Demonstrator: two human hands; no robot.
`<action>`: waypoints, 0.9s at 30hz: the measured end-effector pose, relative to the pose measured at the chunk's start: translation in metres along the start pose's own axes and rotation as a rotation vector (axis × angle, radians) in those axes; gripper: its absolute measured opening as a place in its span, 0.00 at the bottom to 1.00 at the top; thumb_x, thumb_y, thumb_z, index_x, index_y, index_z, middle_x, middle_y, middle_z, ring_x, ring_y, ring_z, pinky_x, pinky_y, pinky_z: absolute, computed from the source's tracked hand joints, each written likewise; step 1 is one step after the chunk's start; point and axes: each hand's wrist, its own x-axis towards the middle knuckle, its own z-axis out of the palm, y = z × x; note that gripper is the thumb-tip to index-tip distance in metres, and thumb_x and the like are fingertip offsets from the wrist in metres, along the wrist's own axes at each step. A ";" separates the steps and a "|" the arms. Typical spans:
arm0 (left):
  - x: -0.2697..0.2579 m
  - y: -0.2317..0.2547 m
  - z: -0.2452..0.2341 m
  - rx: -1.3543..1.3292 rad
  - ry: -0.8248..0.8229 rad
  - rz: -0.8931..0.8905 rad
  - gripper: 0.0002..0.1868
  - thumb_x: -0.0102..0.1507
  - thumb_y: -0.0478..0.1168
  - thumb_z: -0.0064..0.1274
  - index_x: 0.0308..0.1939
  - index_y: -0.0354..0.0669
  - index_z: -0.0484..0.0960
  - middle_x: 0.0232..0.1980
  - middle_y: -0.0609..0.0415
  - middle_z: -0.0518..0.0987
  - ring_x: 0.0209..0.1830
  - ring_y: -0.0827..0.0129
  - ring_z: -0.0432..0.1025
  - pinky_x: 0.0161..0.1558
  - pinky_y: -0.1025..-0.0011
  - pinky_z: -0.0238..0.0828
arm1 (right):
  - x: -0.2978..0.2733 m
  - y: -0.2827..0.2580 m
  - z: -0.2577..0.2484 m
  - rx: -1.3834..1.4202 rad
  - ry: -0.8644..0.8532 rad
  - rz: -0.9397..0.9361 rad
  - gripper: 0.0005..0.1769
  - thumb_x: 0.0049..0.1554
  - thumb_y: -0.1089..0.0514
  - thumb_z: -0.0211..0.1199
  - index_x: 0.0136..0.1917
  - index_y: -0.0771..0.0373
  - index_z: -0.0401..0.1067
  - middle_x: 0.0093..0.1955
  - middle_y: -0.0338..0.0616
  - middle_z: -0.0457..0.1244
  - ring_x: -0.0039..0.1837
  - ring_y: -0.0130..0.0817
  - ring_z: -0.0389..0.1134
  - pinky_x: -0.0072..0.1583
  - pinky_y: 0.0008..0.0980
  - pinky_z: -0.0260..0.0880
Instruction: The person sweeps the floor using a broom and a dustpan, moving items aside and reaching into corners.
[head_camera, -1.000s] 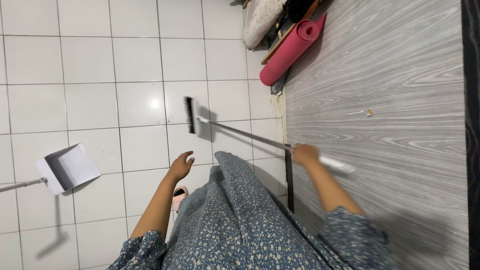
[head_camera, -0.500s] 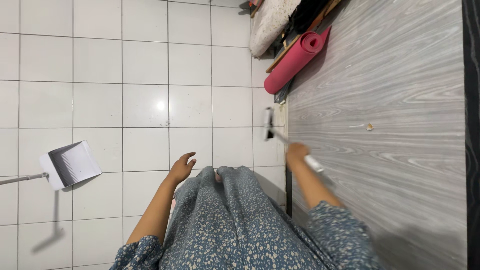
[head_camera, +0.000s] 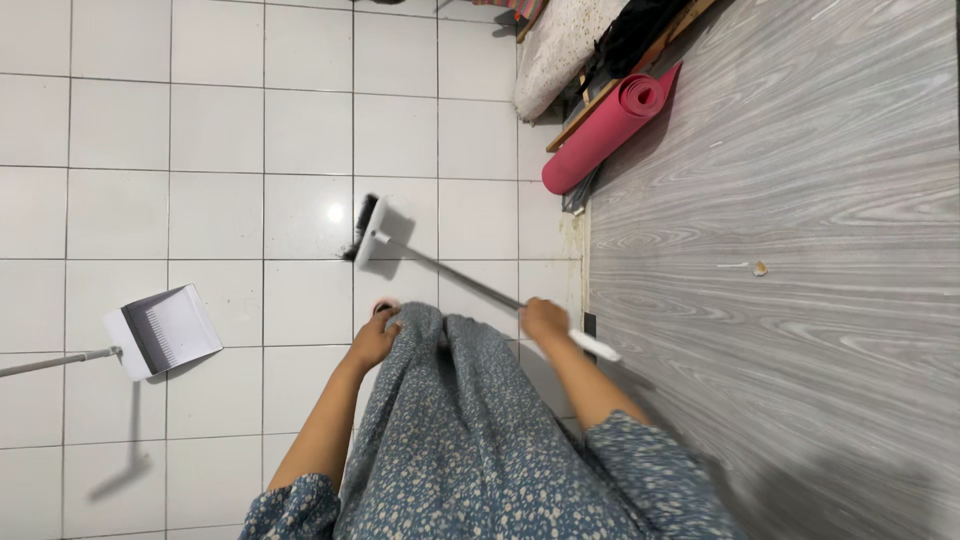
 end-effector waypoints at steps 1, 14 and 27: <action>0.007 -0.002 -0.007 0.025 -0.026 -0.056 0.25 0.67 0.47 0.48 0.67 0.41 0.73 0.69 0.42 0.74 0.69 0.50 0.69 0.67 0.60 0.63 | -0.002 0.014 -0.010 0.000 0.023 0.015 0.19 0.63 0.44 0.56 0.57 0.58 0.77 0.56 0.53 0.71 0.59 0.51 0.72 0.61 0.49 0.70; 0.051 0.013 -0.079 0.051 -0.066 -0.135 0.27 0.68 0.51 0.45 0.69 0.47 0.73 0.69 0.43 0.75 0.70 0.49 0.69 0.67 0.58 0.65 | 0.017 0.143 -0.104 -0.491 0.182 0.365 0.10 0.60 0.55 0.61 0.50 0.54 0.82 0.51 0.45 0.74 0.53 0.43 0.77 0.47 0.40 0.75; 0.092 0.002 -0.128 0.061 -0.044 -0.085 0.26 0.68 0.50 0.46 0.69 0.48 0.74 0.69 0.41 0.74 0.71 0.48 0.67 0.69 0.59 0.63 | 0.053 -0.124 -0.012 -0.317 0.033 -0.034 0.12 0.60 0.61 0.58 0.51 0.59 0.82 0.52 0.50 0.73 0.55 0.44 0.76 0.52 0.41 0.76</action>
